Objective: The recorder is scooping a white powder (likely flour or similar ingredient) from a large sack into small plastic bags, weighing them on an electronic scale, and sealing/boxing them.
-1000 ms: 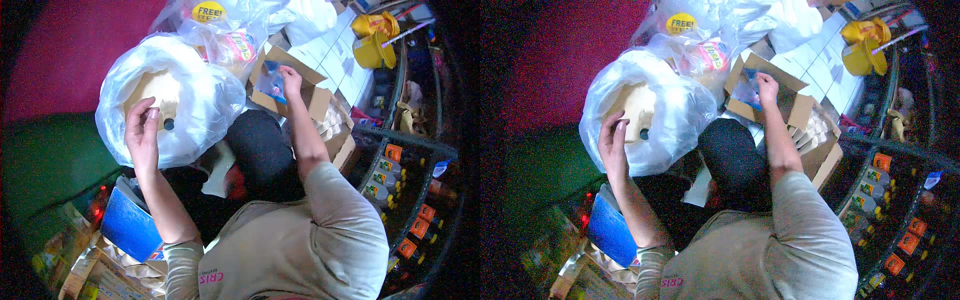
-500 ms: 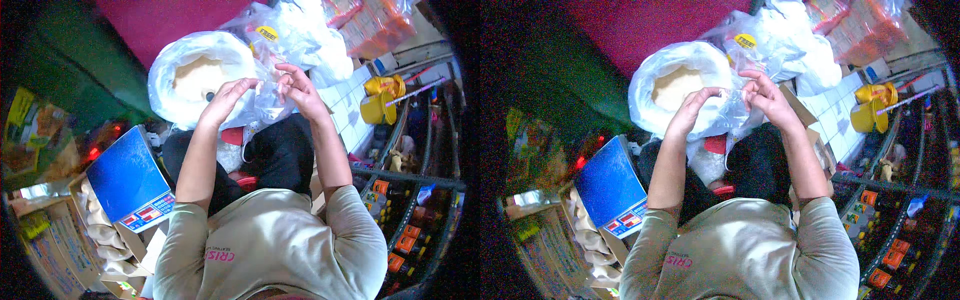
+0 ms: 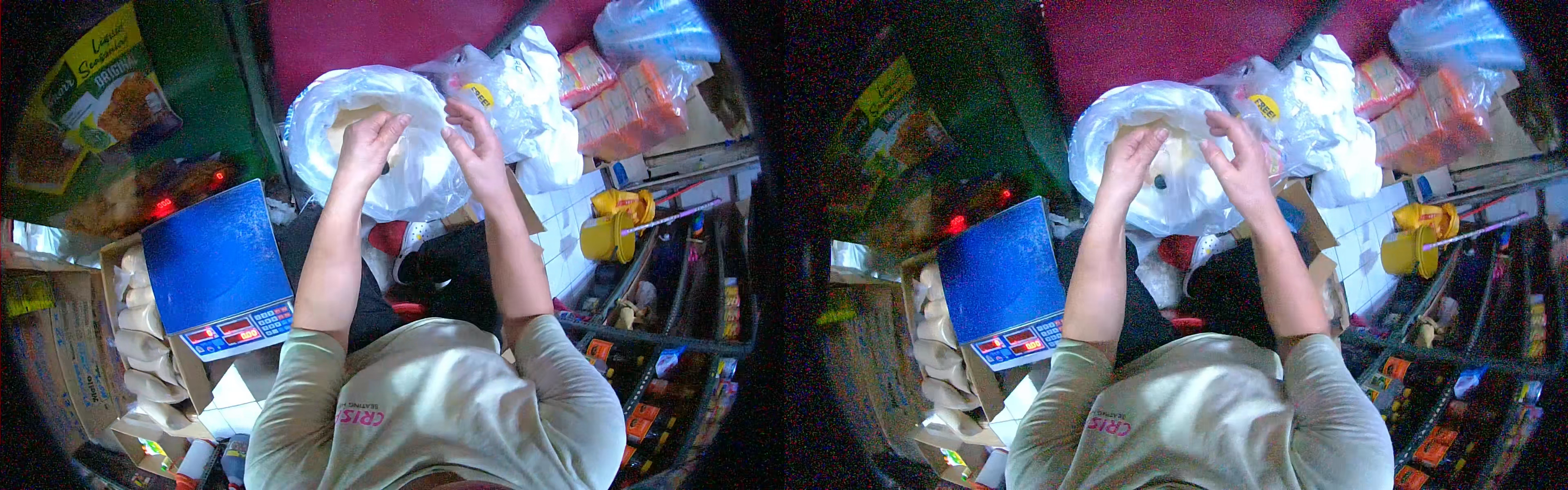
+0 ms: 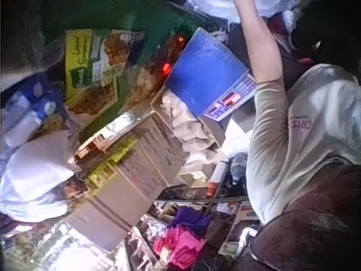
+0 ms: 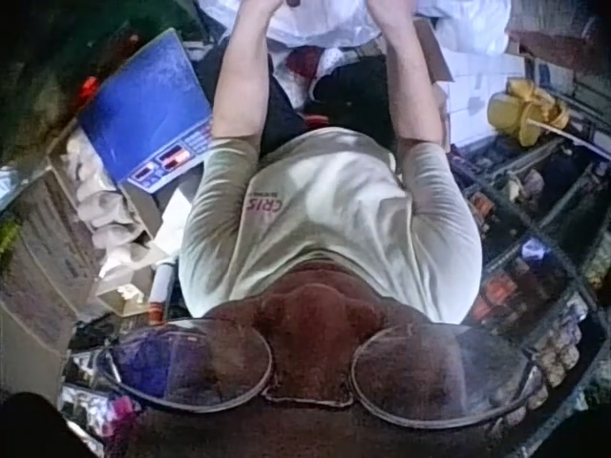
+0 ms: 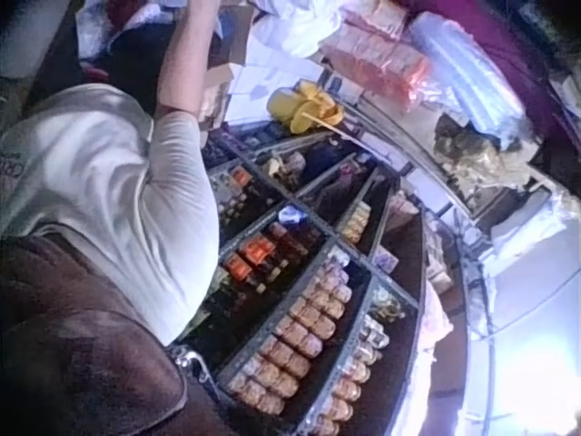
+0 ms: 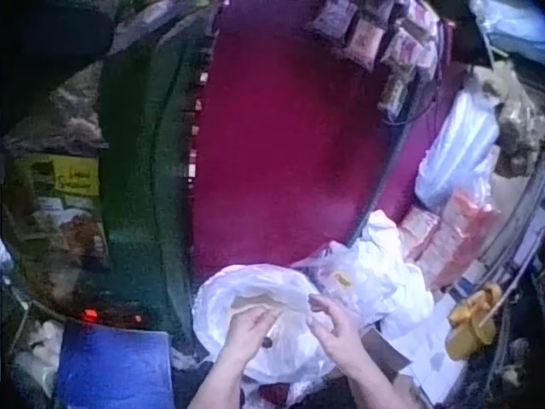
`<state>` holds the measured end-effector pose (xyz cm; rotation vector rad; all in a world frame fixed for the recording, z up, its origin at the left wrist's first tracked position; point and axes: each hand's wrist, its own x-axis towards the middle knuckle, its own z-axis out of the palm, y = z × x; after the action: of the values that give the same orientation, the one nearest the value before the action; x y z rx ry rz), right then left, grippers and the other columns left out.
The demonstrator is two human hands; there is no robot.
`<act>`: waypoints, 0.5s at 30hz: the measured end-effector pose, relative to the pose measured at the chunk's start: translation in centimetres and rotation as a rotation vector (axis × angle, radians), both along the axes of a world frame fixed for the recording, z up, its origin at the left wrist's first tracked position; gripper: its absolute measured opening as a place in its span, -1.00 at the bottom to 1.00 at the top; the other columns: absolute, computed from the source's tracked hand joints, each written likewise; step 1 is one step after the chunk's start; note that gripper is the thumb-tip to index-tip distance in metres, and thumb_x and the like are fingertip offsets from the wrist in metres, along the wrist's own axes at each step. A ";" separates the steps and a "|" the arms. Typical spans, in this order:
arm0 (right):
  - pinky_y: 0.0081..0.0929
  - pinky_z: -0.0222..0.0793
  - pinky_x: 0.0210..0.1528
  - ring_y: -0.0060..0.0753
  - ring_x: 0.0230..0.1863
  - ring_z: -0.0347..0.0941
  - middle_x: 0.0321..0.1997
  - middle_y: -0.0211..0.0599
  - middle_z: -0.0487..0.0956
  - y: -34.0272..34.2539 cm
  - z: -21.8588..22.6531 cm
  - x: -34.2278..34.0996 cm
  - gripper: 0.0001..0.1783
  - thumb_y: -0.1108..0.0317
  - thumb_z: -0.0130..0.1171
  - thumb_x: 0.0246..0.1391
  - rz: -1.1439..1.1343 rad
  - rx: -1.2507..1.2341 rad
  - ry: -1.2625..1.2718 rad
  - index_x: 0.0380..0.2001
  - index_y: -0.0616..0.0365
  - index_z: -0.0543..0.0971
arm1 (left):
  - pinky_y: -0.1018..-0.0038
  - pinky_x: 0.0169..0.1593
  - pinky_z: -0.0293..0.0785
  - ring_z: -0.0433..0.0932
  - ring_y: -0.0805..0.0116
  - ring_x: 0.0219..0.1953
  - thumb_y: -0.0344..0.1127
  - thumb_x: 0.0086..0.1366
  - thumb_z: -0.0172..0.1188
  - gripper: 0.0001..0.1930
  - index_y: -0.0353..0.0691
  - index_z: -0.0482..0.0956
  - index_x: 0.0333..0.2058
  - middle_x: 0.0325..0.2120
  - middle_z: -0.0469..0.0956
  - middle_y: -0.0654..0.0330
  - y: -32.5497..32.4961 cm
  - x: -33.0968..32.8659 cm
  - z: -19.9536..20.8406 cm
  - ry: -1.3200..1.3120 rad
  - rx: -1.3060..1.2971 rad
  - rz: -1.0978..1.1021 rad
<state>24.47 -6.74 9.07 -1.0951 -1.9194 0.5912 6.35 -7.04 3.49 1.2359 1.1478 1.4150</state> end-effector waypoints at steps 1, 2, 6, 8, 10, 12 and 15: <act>-0.50 0.30 0.00 -0.50 -0.12 0.42 -0.15 -0.35 0.54 -0.3 0.1 -0.4 -0.61 0.37 0.15 0.08 -0.008 -0.045 -0.012 0.00 0.24 0.45 | 0.52 -0.41 0.34 0.41 0.52 -0.53 -0.12 0.20 0.22 -0.69 -0.30 0.53 -0.44 -0.63 0.46 0.24 0.2 -0.5 -0.1 0.062 -0.068 0.007; -0.50 0.32 -0.02 -0.51 -0.13 0.43 -0.17 -0.36 0.55 -0.6 0.2 -0.7 -0.62 0.35 0.17 0.08 -0.019 -0.079 -0.027 -0.03 0.24 0.47 | 0.52 -0.41 0.34 0.40 0.53 -0.53 -0.14 0.18 0.24 -0.71 -0.30 0.53 -0.44 -0.63 0.46 0.24 0.3 -0.4 -0.2 -0.012 -0.025 -0.022; -0.58 0.35 -0.18 -0.58 -0.27 0.43 -0.31 -0.33 0.57 -0.4 -1.3 -2.6 -0.65 0.25 0.24 0.05 0.087 -0.409 0.308 -0.19 0.29 0.55 | 0.50 -0.42 0.36 0.42 0.50 -0.54 -0.24 0.09 0.31 -0.78 -0.27 0.53 -0.44 -0.61 0.49 0.23 0.6 0.0 -0.7 -0.010 0.087 -0.023; -0.61 0.34 -0.24 -0.63 -0.34 0.41 -0.38 -0.40 0.55 0.4 -2.3 -3.1 -0.70 0.28 0.24 0.03 0.078 -0.438 0.304 -0.26 0.31 0.55 | 0.47 -0.42 0.37 0.44 0.46 -0.54 -0.27 0.04 0.33 -0.78 -0.26 0.51 -0.45 -0.60 0.49 0.21 0.6 0.0 -0.7 0.129 0.088 -0.013; -0.61 0.33 -0.26 -0.64 -0.35 0.40 -0.41 -0.44 0.54 1.2 -2.9 -3.2 -0.75 0.30 0.23 0.03 0.071 -0.468 0.279 -0.32 0.29 0.55 | 0.44 -0.41 0.39 0.47 0.39 -0.53 -0.28 0.00 0.33 -0.78 -0.25 0.50 -0.47 -0.59 0.50 0.18 0.5 -0.1 -0.4 0.274 0.065 0.013; -0.59 0.33 -0.29 -0.58 -0.38 0.43 -0.43 -0.37 0.55 2.2 -3.0 -3.2 -0.81 0.34 0.22 0.00 0.049 -0.402 0.290 -0.38 0.25 0.54 | 0.52 -0.42 0.36 0.42 0.51 -0.54 -0.33 0.02 0.33 -0.81 -0.26 0.50 -0.49 -0.62 0.48 0.26 0.2 -0.4 -0.1 0.329 0.054 0.010; -0.50 0.34 -0.30 -0.38 -0.40 0.48 -0.45 -0.24 0.56 2.3 -2.6 -3.0 -0.87 0.37 0.20 -0.07 -0.085 -0.182 -0.022 -0.46 0.19 0.53 | 0.50 -0.40 0.37 0.43 0.47 -0.53 -0.38 0.02 0.29 -0.85 -0.26 0.49 -0.48 -0.59 0.48 0.26 0.2 -0.7 0.2 0.315 0.030 0.111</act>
<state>21.46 -4.44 6.43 -1.2964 -1.8557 0.7197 5.64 -6.85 3.70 1.4732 1.4316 1.3534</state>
